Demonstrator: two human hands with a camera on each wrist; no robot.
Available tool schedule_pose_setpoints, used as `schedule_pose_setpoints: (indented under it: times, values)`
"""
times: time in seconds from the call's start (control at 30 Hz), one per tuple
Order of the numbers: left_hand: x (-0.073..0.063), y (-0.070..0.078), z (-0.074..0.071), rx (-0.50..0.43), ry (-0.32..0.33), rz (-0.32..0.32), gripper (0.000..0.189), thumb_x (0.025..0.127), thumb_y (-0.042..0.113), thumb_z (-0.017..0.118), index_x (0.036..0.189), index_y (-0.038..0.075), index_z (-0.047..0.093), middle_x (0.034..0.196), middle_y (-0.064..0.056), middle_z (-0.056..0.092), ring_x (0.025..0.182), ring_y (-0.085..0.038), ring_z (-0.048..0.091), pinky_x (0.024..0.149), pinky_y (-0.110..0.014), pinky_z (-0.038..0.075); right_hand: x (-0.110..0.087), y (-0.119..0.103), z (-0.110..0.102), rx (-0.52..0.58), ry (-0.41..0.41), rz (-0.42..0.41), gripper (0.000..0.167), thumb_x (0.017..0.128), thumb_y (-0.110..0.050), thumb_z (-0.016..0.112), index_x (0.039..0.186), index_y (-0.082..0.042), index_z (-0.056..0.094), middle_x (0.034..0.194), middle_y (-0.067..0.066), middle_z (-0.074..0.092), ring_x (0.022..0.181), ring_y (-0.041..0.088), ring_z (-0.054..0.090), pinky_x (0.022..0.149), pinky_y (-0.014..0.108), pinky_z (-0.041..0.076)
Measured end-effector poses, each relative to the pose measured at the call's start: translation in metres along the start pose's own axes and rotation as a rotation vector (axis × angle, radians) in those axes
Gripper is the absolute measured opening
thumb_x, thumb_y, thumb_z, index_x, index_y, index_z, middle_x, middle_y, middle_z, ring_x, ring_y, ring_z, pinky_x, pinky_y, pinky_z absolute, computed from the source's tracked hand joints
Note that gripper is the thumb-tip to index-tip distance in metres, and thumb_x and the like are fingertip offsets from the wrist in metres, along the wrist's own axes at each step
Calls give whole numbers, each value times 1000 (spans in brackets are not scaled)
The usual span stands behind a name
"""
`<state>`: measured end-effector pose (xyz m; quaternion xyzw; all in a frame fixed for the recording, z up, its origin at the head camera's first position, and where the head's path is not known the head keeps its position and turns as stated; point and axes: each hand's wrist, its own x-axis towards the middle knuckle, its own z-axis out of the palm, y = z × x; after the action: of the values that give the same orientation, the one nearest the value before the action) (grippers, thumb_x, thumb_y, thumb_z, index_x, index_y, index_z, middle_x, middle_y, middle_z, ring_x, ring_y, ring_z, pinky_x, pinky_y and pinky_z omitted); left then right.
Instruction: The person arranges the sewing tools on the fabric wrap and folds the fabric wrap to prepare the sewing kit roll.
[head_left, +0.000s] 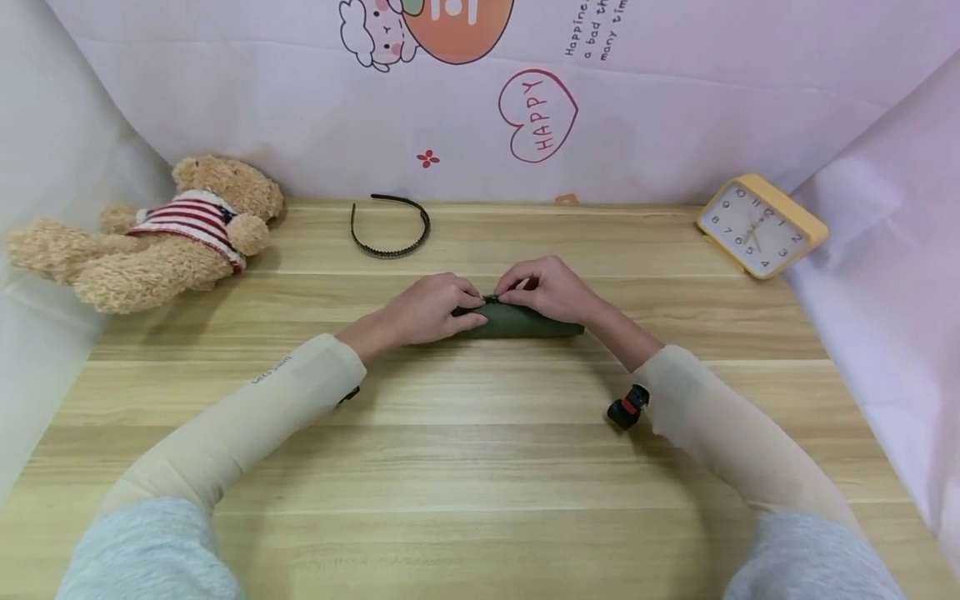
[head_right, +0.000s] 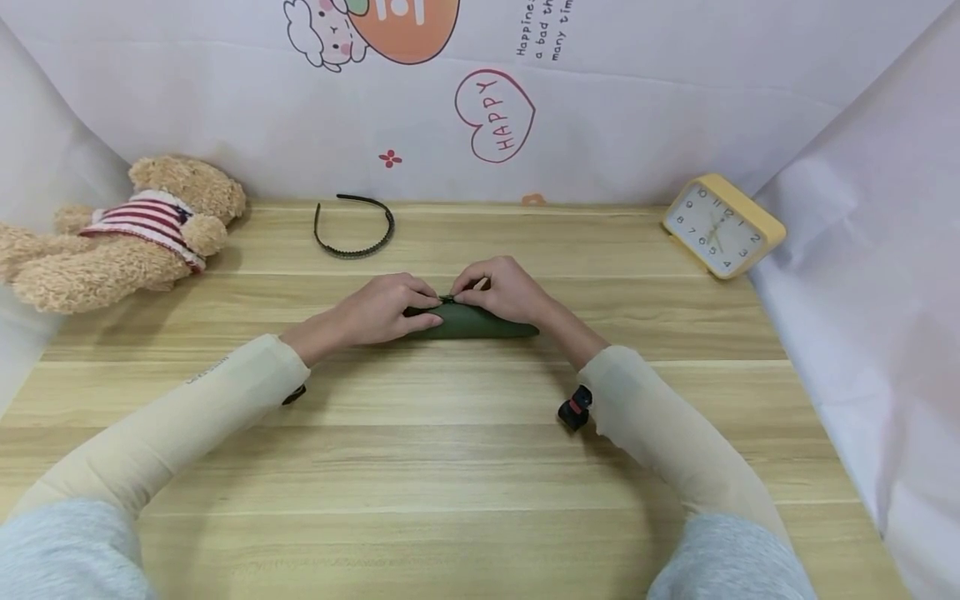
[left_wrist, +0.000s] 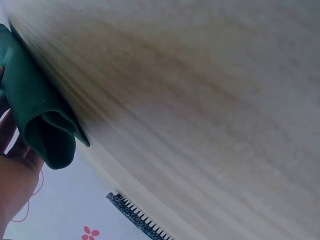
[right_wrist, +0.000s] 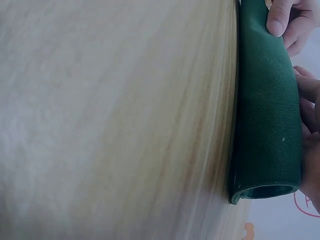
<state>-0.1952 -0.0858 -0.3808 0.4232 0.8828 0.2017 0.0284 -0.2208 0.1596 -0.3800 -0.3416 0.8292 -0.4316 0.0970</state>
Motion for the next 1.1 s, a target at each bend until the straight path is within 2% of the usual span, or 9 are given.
schedule_pose_setpoints:
  times: [0.17, 0.4, 0.6, 0.7, 0.87, 1.1]
  values:
    - [1, -2, 0, -38, -7, -12, 33, 101, 31, 66, 117, 3, 76, 119, -10, 71, 111, -24, 65, 99, -39, 50, 2, 2, -2, 4, -30, -29, 10, 95, -2, 70, 99, -5, 79, 103, 9, 75, 91, 23, 70, 75, 42, 55]
    - [2, -3, -1, -87, -22, -27, 34, 101, 30, 66, 121, 4, 75, 120, -10, 71, 111, -23, 66, 99, -40, 49, 0, 4, -2, 24, -38, -35, 10, 95, -1, 70, 98, -4, 79, 106, 10, 75, 96, 25, 70, 76, 38, 57]
    - [3, 1, -1, -112, -25, -90, 36, 99, 31, 69, 122, 4, 72, 119, -8, 71, 110, -20, 65, 97, -38, 50, -2, 5, -3, 19, -47, -41, 7, 92, -3, 75, 97, -5, 80, 105, 10, 75, 94, 23, 71, 80, 41, 58]
    - [2, 3, -1, -103, -23, -116, 41, 98, 31, 71, 129, 6, 67, 120, -7, 69, 110, -20, 64, 97, -39, 50, -3, 3, -5, 7, -61, -38, 9, 88, -8, 80, 97, -7, 80, 105, 7, 75, 90, 21, 70, 81, 41, 58]
    - [1, 4, 0, -79, -5, -102, 44, 98, 28, 71, 135, 7, 65, 127, -7, 67, 117, -21, 62, 102, -39, 47, -6, 0, -4, -24, -77, -50, 20, 83, -14, 86, 101, -8, 78, 107, 4, 73, 88, 20, 69, 80, 41, 58]
    - [4, 4, 3, -111, 41, -91, 38, 98, 31, 70, 128, 7, 70, 121, -5, 69, 114, -19, 63, 100, -37, 48, -7, 3, -1, -9, -72, -51, 19, 83, -12, 86, 100, -9, 77, 107, 4, 71, 88, 21, 68, 80, 41, 58]
